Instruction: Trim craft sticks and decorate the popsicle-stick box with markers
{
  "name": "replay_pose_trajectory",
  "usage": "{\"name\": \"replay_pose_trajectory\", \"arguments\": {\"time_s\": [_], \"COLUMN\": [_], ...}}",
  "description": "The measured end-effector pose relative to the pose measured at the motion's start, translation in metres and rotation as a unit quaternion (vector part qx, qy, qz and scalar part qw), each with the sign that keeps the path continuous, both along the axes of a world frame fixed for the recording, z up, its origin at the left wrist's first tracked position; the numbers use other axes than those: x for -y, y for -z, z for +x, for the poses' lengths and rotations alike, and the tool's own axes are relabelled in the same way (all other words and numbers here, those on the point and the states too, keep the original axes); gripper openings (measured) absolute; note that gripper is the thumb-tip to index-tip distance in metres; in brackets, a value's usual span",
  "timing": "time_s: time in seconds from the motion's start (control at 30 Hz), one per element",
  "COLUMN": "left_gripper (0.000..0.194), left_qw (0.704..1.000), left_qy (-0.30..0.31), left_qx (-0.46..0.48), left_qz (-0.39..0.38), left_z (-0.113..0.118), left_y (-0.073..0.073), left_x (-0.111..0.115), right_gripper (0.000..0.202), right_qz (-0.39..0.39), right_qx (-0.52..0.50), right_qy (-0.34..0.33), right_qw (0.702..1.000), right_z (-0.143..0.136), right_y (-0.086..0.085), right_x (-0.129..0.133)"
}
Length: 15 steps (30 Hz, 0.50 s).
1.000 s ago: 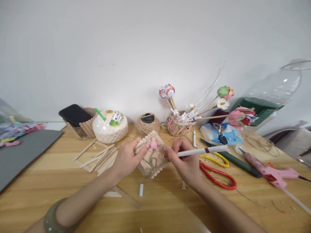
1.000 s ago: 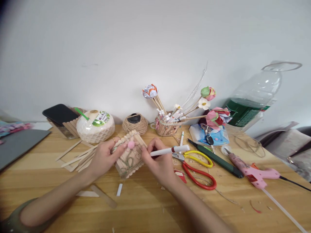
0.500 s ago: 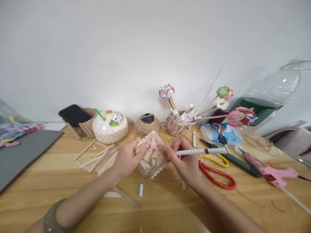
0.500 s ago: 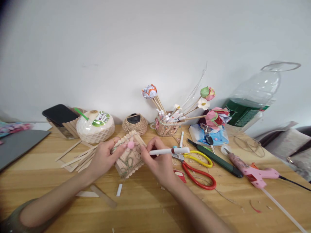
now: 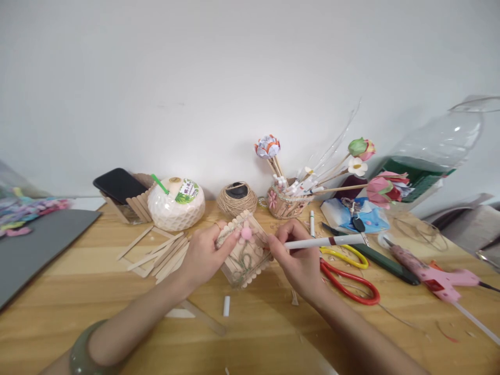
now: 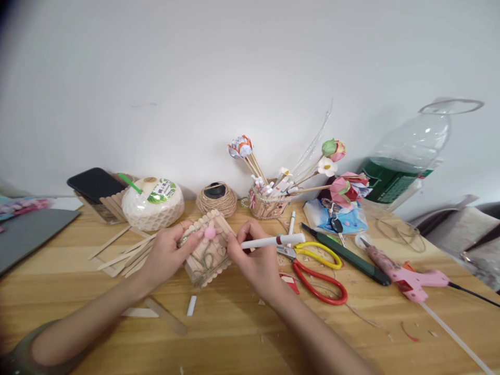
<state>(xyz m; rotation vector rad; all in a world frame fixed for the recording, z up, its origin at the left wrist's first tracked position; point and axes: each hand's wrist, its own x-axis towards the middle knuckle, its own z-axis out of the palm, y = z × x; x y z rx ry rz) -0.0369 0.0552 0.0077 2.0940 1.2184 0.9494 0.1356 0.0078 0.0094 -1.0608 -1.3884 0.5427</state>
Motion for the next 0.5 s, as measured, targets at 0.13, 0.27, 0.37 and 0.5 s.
{"name": "replay_pose_trajectory", "arguments": {"time_s": [0.13, 0.27, 0.37, 0.5], "left_gripper": [0.030, 0.030, 0.030, 0.030], "left_qw": [1.000, 1.000, 1.000, 1.000], "left_qy": [0.001, -0.001, 0.001, 0.001], "left_qx": [-0.001, 0.003, 0.003, 0.001], "left_qz": [0.003, -0.004, -0.003, 0.007], "left_z": [-0.0014, -0.0016, -0.0007, -0.0002], "left_y": [-0.0005, 0.0000, 0.0004, 0.0000], "left_x": [0.0007, 0.0015, 0.0004, -0.0002], "right_gripper": [0.026, 0.025, 0.025, 0.026], "right_qz": [0.000, 0.002, 0.002, 0.004], "right_qx": [0.001, 0.000, 0.000, -0.004], "right_qy": [-0.001, -0.002, -0.006, -0.010], "right_qw": [1.000, 1.000, 1.000, 1.000], "right_z": [0.0000, 0.0004, 0.0004, 0.0005], "right_y": [0.0002, 0.0003, 0.0011, 0.0021], "right_x": [-0.0002, 0.0004, 0.0003, -0.0003]}}
